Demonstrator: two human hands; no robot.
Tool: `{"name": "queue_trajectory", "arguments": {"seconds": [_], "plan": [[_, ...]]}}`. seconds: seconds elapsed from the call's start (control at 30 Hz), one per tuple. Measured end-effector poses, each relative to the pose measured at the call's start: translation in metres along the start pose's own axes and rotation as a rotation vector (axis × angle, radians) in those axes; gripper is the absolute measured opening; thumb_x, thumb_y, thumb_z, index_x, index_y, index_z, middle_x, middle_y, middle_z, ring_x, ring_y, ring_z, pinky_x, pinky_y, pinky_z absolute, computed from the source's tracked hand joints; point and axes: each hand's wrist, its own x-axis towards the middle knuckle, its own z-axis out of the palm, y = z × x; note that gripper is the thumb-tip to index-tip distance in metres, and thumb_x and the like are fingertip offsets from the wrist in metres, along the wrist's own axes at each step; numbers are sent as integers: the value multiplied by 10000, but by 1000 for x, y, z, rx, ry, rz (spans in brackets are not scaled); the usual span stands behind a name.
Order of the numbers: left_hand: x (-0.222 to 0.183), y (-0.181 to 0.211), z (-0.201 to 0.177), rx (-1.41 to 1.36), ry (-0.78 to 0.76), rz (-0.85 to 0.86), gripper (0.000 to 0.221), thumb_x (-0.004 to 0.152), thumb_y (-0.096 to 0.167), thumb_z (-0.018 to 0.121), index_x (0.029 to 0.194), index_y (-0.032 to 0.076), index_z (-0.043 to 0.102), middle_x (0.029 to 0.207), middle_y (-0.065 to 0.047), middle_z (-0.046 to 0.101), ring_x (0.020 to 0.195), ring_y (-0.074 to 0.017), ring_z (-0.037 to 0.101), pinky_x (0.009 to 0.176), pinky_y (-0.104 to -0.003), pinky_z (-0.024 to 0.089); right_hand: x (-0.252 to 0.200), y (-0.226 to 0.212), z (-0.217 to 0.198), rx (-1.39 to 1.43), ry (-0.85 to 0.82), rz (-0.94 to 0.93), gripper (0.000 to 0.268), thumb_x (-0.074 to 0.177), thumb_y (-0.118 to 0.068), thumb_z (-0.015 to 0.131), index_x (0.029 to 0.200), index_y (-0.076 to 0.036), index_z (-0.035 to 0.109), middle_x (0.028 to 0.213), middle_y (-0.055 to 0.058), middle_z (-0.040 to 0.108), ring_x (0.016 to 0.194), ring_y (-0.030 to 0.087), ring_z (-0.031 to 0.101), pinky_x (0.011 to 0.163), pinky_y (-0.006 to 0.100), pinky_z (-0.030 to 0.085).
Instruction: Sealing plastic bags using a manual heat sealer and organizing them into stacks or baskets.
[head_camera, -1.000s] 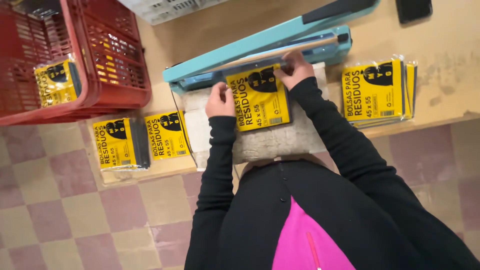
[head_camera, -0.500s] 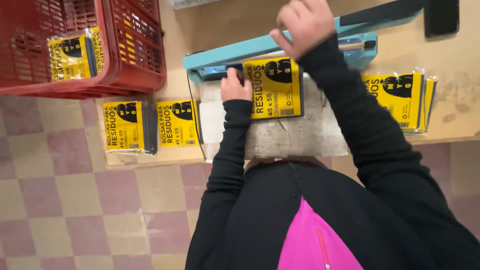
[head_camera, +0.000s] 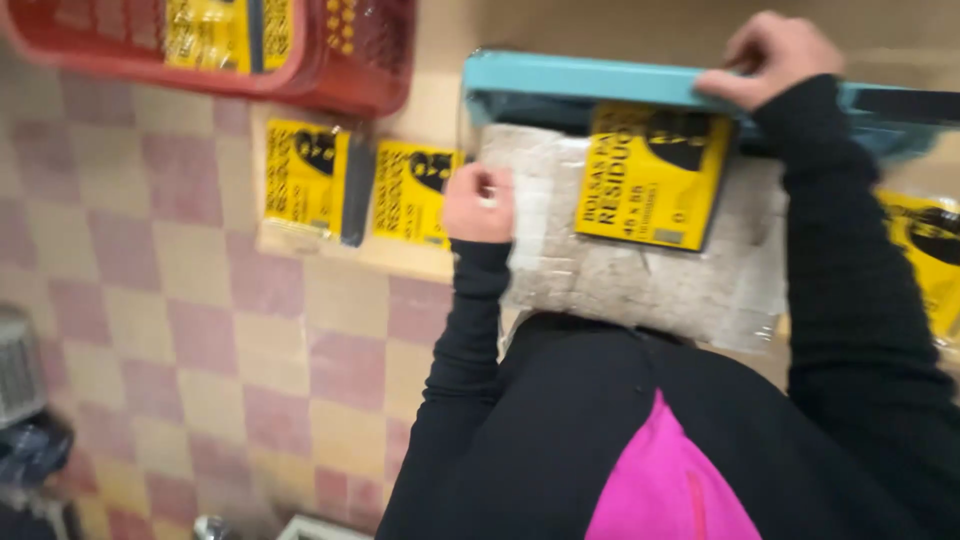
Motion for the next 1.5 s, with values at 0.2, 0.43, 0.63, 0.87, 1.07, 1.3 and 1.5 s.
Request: {"name": "queue_trajectory", "arguments": {"seconds": [0.2,0.43,0.63,0.87,1.07,1.3,1.5], "plan": [[-7,-179,-34,608,-29,-174,381,913,268,750,1148,22,580,1052,-154,627,981,-347,604,897,-454,486,-9,-18,-12,-169,103,-63,328,910,-380,839,911,-100,670,854,12,665,774,132,651,746,272,547],[10,-207,-33,904,-327,-361,979,707,510,874,1379,-45,427,1265,-227,582,1155,-391,556,987,-500,404,-10,-20,-11,-134,98,-36,317,899,-379,846,873,-126,657,856,-14,659,830,152,632,771,298,518],[29,-176,-40,884,-386,-520,1001,644,473,907,1387,-10,440,1215,-210,634,1139,-384,589,973,-507,429,0,-47,-23,-65,136,34,345,877,-404,898,859,-140,677,831,-11,650,855,197,625,746,345,509],[15,-200,-75,569,-221,-364,406,918,320,764,1248,115,645,1103,-183,738,1007,-402,700,877,-493,546,4,-50,-20,-60,136,20,383,882,-434,911,844,-144,664,840,-18,650,848,201,621,717,354,497],[29,-83,-119,517,-14,-319,389,973,259,704,1284,66,573,1049,-213,726,954,-446,679,804,-524,525,3,-66,-36,-10,175,8,289,887,-309,880,874,-126,657,805,4,648,805,181,623,696,331,497],[19,6,-160,419,167,-123,389,968,211,705,1311,64,595,1085,-185,741,942,-418,709,797,-486,548,-37,-81,-50,997,12,47,130,953,-165,726,951,-84,625,827,-18,678,745,79,648,696,237,520],[1,52,-163,374,271,3,325,967,179,784,1238,60,649,1042,-151,744,882,-356,725,789,-425,567,-85,-115,-9,-151,-112,352,490,779,-522,834,929,-76,693,769,142,684,743,356,679,662,469,538]]}}
